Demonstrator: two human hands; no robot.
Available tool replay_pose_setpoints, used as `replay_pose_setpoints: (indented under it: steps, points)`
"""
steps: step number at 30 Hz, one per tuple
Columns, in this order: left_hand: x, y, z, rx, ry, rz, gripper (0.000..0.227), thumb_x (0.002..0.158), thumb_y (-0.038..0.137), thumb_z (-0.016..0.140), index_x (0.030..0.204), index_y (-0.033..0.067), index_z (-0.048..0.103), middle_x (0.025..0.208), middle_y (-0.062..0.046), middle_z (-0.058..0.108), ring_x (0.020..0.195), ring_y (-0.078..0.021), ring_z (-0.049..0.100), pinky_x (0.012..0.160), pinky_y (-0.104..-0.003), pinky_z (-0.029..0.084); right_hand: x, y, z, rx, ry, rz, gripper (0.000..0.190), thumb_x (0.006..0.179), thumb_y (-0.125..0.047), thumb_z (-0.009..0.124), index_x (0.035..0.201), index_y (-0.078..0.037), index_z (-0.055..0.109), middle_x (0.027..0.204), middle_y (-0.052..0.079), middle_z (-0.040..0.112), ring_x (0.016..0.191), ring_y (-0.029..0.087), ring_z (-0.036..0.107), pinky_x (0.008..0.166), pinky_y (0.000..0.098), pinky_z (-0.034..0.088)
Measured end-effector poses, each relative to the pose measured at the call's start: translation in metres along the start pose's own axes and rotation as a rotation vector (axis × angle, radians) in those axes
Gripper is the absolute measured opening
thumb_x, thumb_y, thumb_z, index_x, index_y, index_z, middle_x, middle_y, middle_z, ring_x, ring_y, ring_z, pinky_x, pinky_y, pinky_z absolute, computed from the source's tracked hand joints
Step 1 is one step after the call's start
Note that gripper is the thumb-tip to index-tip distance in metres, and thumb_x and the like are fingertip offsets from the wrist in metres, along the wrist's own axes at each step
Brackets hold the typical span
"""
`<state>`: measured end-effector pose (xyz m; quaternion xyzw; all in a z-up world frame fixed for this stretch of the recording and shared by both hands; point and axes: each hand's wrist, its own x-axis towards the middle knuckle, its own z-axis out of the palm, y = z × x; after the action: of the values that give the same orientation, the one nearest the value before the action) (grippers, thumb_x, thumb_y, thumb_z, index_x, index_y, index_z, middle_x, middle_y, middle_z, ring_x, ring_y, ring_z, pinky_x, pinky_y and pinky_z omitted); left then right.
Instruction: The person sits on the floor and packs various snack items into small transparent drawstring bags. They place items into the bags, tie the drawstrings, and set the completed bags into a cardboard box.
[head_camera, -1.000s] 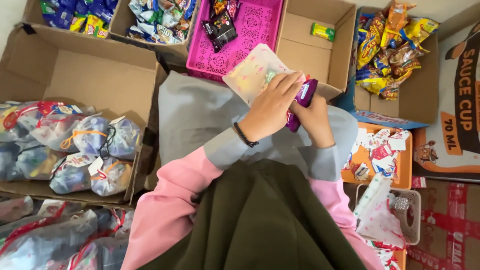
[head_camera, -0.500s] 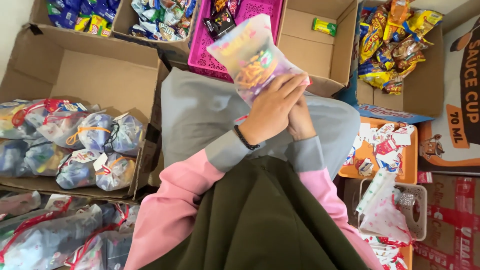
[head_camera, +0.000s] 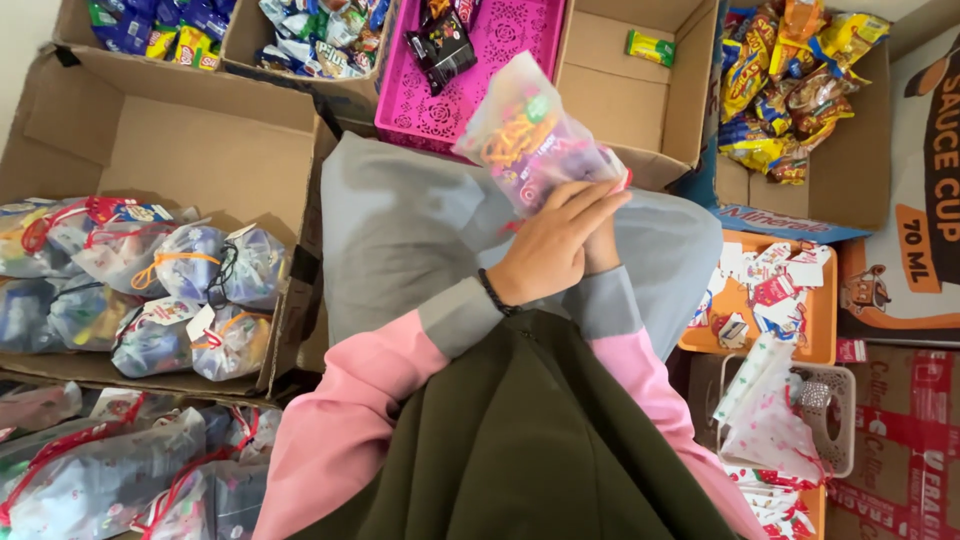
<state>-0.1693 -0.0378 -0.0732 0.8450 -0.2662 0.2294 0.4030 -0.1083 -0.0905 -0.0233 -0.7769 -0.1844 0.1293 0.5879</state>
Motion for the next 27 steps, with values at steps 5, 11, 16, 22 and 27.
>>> replay_pose_setpoints:
  steps: [5,11,16,22,27]
  points:
    - [0.016,0.021,-0.065,-0.031,0.241,0.066,0.066,0.090,0.006,0.064,0.154,0.0095,0.046,0.154,-0.017,0.048,0.139,-0.0392,0.052,0.122,-0.048,0.042,-0.007,-0.008,-0.019,-0.156,-0.034,-0.031,0.025,0.099,-0.012,0.061,0.121,-0.003,0.067,0.110,0.011,0.071,0.099,0.027,0.070,0.090,0.0400,0.054]
    - [0.016,-0.044,-0.103,-0.365,0.234,-0.574,0.119,0.079,0.047,0.089,0.162,0.0127,0.010,0.169,-0.020,0.021,0.157,-0.0348,0.030,0.126,-0.054,0.035,-0.006,-0.016,-0.057,-0.355,-0.065,-0.072,0.024,0.100,-0.016,0.059,0.119,-0.004,0.067,0.109,0.010,0.071,0.099,0.026,0.069,0.092,0.0392,0.052]
    - [0.030,-0.052,-0.083,-0.644,0.189,-0.766,0.116,0.073,0.042,0.087,0.161,0.0124,0.018,0.163,-0.010,0.037,0.150,-0.0258,0.040,0.122,-0.044,0.037,0.005,-0.030,-0.076,-0.515,-0.088,-0.108,0.023,0.101,-0.018,0.058,0.118,-0.005,0.068,0.108,0.009,0.071,0.099,0.025,0.068,0.094,0.0386,0.050]
    - [0.023,-0.074,-0.042,-0.922,0.371,-0.653,0.087,0.086,0.034,0.082,0.155,0.0110,0.037,0.155,-0.010,0.050,0.143,-0.0200,0.048,0.119,-0.037,0.043,0.005,-0.046,-0.066,-0.726,-0.120,-0.136,0.024,0.102,-0.021,0.057,0.116,-0.006,0.068,0.108,0.009,0.071,0.100,0.024,0.067,0.097,0.0378,0.048]
    - [0.024,-0.066,-0.035,-0.866,0.430,-0.562,0.110,0.079,0.037,0.088,0.159,-0.0026,0.024,0.154,-0.015,0.050,0.146,-0.0200,0.043,0.125,-0.035,0.034,-0.005,-0.068,-0.051,-0.984,0.207,-0.337,0.021,0.082,-0.034,0.068,0.093,-0.017,0.070,0.079,0.004,0.068,0.075,0.029,0.065,0.072,0.0428,0.042]
